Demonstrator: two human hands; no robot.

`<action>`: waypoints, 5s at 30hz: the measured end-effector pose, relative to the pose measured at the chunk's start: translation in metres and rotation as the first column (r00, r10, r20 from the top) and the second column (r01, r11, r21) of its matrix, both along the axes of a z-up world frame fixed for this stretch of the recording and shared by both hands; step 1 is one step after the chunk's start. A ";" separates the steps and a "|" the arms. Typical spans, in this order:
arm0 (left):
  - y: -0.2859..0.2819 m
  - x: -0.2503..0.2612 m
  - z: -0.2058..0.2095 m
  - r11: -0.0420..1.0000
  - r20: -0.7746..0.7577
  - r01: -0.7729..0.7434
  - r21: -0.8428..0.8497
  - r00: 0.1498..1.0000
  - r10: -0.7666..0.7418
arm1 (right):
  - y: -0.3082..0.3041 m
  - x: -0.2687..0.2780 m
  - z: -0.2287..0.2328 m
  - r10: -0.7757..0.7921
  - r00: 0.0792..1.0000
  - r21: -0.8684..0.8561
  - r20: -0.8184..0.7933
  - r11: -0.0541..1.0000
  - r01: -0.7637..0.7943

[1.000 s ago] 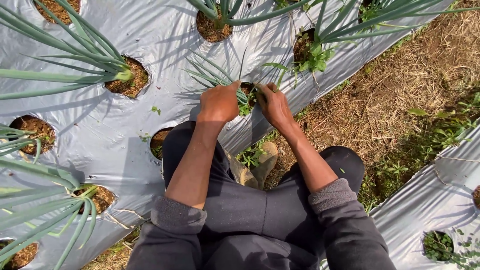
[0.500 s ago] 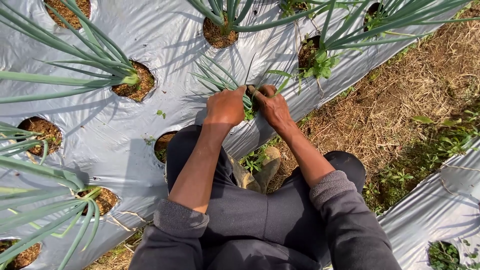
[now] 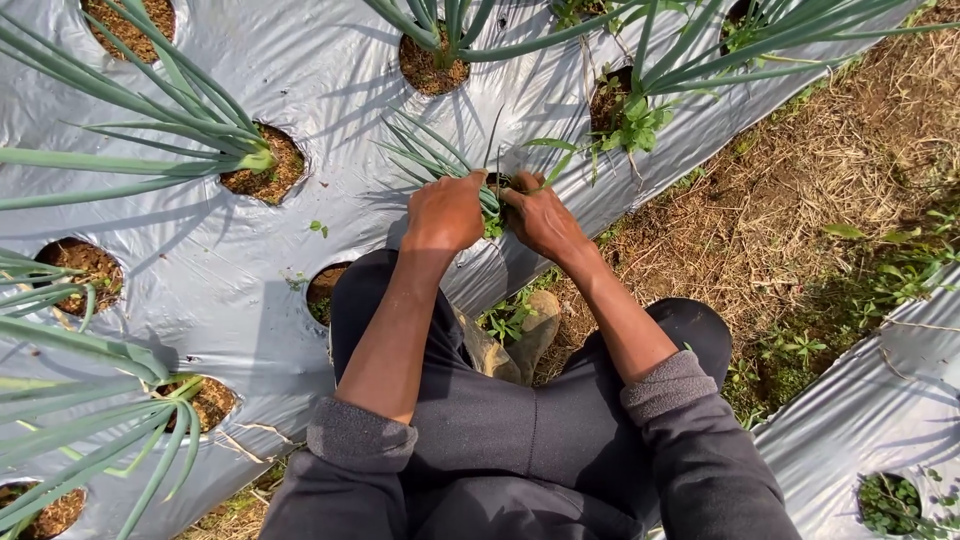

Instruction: The person sits on the ground beside rows of onions planted in plastic mulch and removes weeds by hand. They pull small weeds from the holes around the onion plants and from the plastic surface, gathering the removed weeds in their hand.

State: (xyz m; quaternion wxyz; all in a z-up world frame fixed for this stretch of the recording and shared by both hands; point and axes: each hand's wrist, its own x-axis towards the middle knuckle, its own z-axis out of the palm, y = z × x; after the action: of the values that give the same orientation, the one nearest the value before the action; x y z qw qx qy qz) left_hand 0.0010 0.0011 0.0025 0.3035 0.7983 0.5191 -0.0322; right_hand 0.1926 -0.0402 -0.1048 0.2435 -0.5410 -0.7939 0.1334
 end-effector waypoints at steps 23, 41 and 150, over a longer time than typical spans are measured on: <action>0.002 -0.001 -0.005 1.000 0.027 0.001 0.000 1.000 -0.001 | -0.028 -0.024 -0.005 -0.311 0.943 -0.375 -0.117 0.893 0.248; 0.000 -0.002 -0.002 1.000 0.013 -0.003 0.012 1.000 0.003 | -0.040 -0.028 0.012 -0.366 0.907 -0.450 -0.206 0.859 0.244; 0.122 0.220 0.036 0.994 0.301 -0.061 0.096 0.953 0.029 | 0.093 0.189 0.010 -0.494 0.794 0.156 -0.355 0.806 0.571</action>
State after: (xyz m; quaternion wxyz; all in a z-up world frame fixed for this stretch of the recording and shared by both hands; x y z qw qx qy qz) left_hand 0.2214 0.1229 0.0381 0.3373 0.7966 0.4863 0.1230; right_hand 0.3820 0.0526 -0.0948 0.4553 -0.6814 -0.5719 0.0355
